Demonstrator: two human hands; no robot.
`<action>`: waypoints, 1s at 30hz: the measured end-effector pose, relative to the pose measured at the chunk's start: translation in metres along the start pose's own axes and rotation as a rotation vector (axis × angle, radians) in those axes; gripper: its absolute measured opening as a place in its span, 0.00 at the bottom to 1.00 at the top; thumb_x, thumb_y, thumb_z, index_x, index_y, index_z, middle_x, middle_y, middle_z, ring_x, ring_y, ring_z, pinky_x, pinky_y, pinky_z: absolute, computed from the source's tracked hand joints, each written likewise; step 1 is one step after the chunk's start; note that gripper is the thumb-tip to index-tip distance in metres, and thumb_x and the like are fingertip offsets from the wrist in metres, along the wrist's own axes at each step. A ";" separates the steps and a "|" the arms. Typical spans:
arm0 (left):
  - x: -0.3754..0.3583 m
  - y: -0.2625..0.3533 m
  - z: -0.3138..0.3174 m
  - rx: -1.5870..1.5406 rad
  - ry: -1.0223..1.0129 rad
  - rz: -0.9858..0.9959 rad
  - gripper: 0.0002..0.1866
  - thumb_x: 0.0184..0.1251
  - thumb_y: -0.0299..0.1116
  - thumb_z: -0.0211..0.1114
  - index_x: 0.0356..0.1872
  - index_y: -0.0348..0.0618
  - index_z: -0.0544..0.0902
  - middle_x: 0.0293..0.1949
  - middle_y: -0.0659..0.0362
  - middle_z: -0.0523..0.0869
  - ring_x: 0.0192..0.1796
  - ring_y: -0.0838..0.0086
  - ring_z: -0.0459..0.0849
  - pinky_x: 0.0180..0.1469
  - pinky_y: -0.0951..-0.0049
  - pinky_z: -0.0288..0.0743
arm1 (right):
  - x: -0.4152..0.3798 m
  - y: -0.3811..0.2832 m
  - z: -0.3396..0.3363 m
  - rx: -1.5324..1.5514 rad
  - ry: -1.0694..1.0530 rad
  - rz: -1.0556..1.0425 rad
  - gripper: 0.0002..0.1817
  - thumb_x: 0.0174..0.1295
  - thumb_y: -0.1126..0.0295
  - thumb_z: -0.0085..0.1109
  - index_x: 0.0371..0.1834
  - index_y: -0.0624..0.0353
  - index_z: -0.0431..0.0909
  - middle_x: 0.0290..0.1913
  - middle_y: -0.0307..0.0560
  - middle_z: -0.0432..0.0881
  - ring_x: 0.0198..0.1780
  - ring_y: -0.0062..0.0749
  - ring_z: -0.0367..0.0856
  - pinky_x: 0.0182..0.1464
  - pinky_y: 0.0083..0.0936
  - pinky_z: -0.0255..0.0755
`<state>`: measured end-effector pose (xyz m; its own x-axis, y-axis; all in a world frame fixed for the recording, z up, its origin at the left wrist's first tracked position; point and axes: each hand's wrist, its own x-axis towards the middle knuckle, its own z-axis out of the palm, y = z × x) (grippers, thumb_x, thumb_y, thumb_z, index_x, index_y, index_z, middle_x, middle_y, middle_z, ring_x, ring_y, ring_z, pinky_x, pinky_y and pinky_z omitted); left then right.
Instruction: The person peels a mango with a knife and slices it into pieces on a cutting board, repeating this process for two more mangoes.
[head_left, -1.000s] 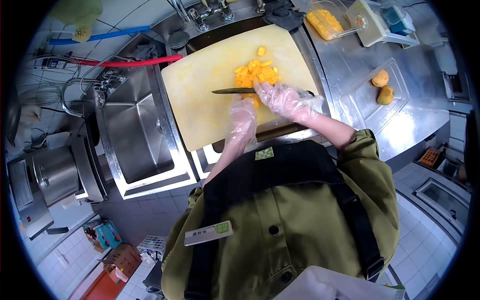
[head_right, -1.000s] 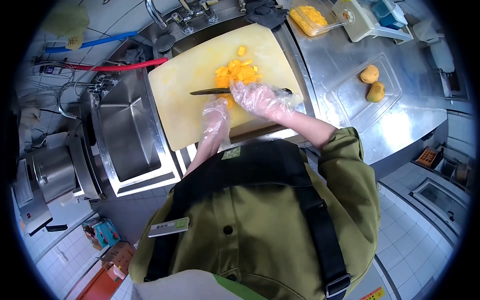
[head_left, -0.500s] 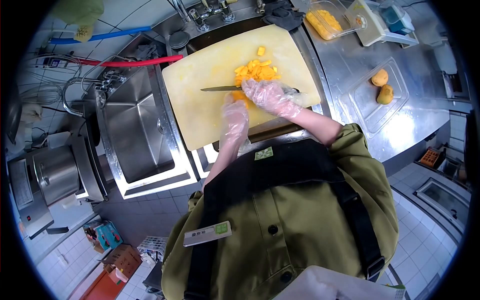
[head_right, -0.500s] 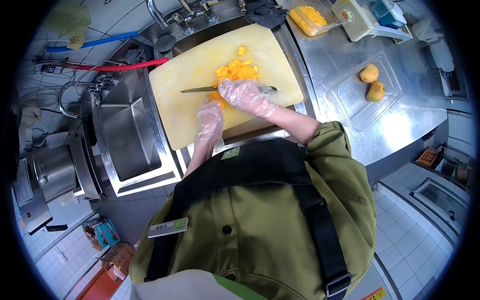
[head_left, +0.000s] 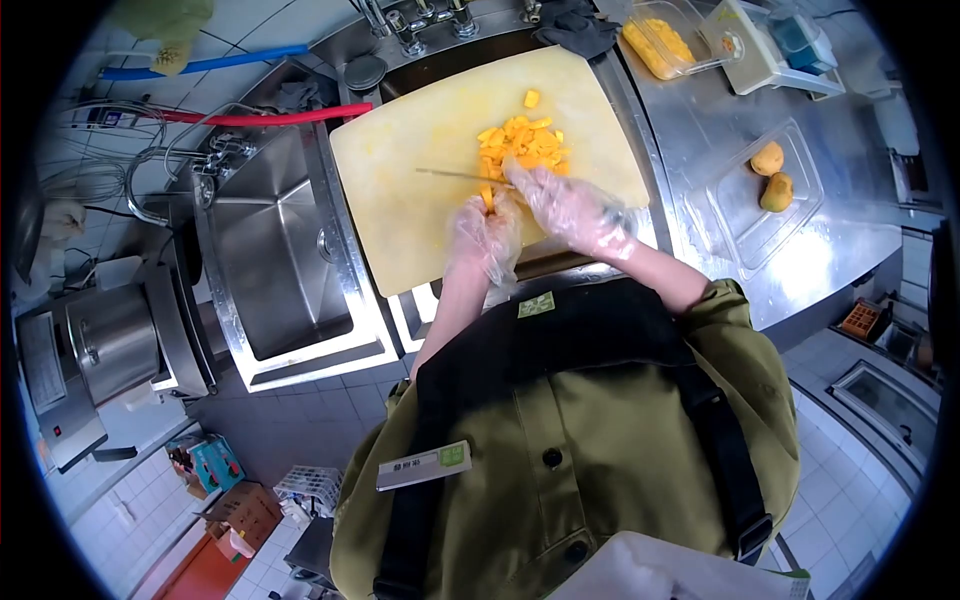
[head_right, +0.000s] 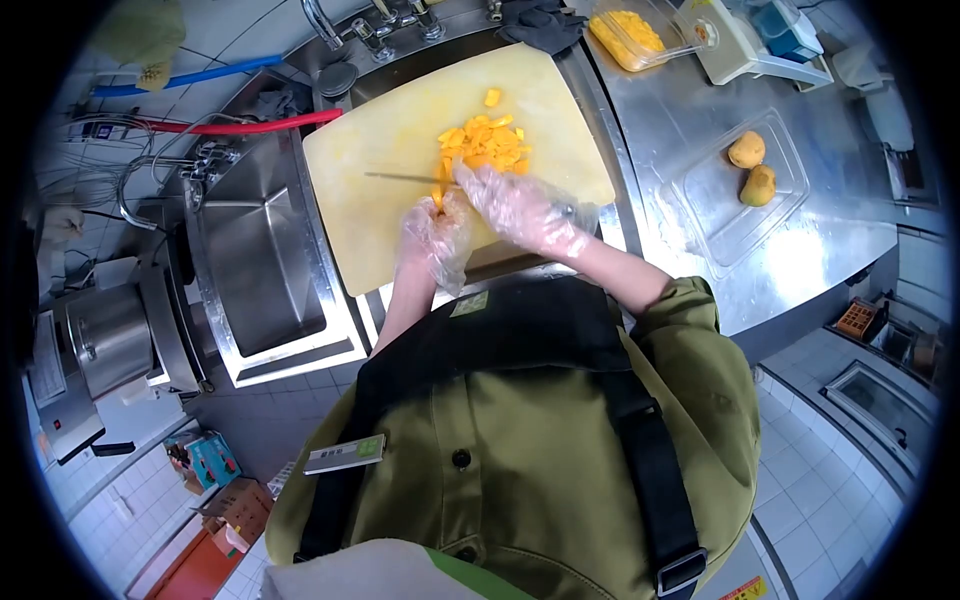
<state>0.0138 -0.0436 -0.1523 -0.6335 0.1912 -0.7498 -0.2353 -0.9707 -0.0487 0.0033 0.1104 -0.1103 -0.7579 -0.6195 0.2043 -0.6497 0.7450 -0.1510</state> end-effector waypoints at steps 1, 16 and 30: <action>-0.008 -0.001 0.006 -0.001 -0.024 0.015 0.06 0.59 0.24 0.49 0.36 0.33 0.70 0.34 0.53 0.75 0.30 0.70 0.74 0.31 0.79 0.76 | -0.005 -0.004 -0.005 -0.057 0.028 -0.048 0.29 0.52 0.73 0.48 0.62 0.56 0.62 0.39 0.54 0.76 0.27 0.37 0.78 0.21 0.26 0.73; -0.023 -0.011 0.003 -0.047 -0.293 -0.146 0.11 0.61 0.26 0.43 0.41 0.33 0.70 0.32 0.55 0.75 0.30 0.73 0.75 0.33 0.78 0.74 | -0.002 0.005 0.044 -0.040 0.239 0.102 0.23 0.56 0.67 0.48 0.57 0.56 0.66 0.34 0.48 0.73 0.27 0.37 0.77 0.28 0.30 0.73; -0.004 -0.003 -0.017 -0.290 -0.445 -0.402 0.14 0.62 0.27 0.44 0.47 0.33 0.69 0.30 0.58 0.71 0.30 0.74 0.70 0.34 0.78 0.67 | 0.007 0.011 0.034 0.279 0.246 0.169 0.22 0.59 0.72 0.46 0.59 0.53 0.64 0.46 0.58 0.73 0.38 0.54 0.76 0.38 0.37 0.74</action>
<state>0.0297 -0.0438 -0.1601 -0.7966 0.5276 -0.2952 -0.3478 -0.7993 -0.4900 -0.0114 0.1063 -0.1437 -0.8407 -0.3916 0.3740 -0.5339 0.7148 -0.4517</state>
